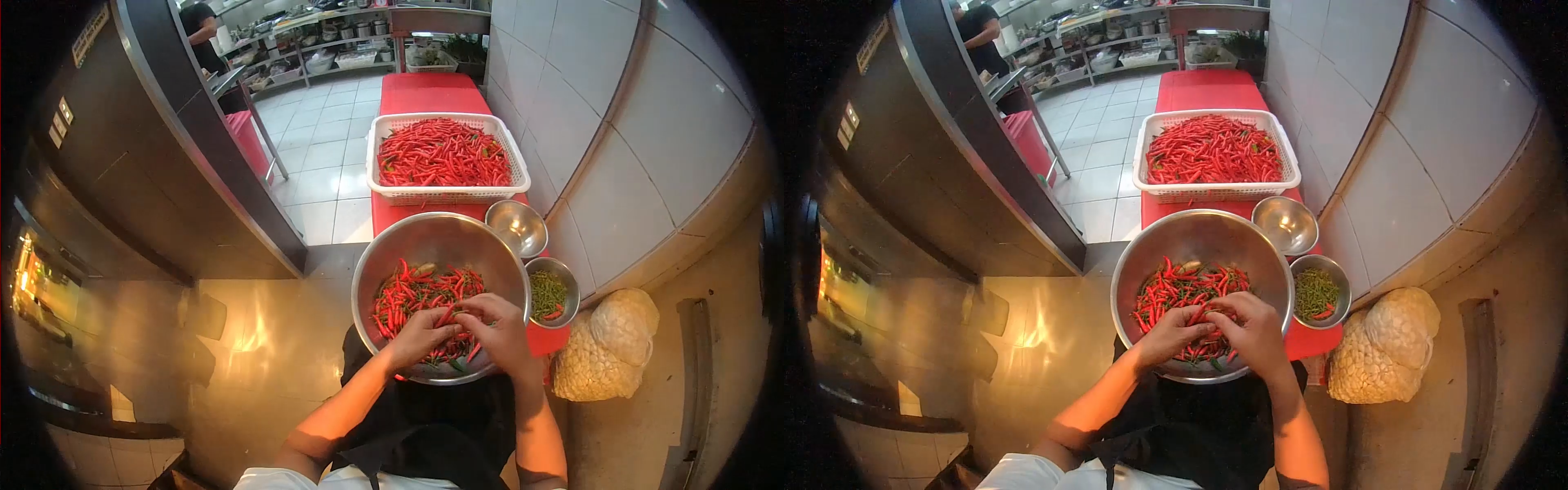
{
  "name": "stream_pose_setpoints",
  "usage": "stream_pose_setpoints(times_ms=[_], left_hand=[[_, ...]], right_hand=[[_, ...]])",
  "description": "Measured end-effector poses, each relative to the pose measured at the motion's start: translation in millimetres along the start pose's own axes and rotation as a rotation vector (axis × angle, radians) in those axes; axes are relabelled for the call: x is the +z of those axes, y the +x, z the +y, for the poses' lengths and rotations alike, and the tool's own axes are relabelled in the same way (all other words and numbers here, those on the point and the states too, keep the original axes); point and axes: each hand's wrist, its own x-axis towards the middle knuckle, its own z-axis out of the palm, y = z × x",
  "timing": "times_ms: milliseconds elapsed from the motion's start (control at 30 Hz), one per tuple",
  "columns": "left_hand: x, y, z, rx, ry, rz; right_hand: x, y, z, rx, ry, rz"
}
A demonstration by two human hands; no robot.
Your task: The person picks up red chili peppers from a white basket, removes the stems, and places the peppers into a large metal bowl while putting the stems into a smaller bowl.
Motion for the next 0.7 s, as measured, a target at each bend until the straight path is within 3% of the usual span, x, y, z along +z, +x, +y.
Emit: stream_pose_setpoints(times_ms=[100, 200, 333, 400, 500, 700], left_hand=[[-2, -2, 0, 0.024, 0.047, -0.005], [-6, -5, 7, -0.082, 0.135, -0.014], [2, -4, 1, -0.002, 0.031, -0.041], [1, 0, -8, -0.036, 0.049, -0.045], [-2, 1, -13, 0.025, 0.135, -0.039], [-4, -5, 6, -0.035, 0.173, -0.062]], right_hand=[[15, 0, 11, -0.033, -0.062, -0.021], [15, 1, 1, -0.149, -0.108, 0.072], [16, 3, -6, 0.104, 0.257, 0.063], [9, 4, 10, 0.113, 0.267, -0.091], [5, 3, 19, -0.181, -0.084, -0.101], [1, 4, 11, -0.314, -0.306, -0.117]])
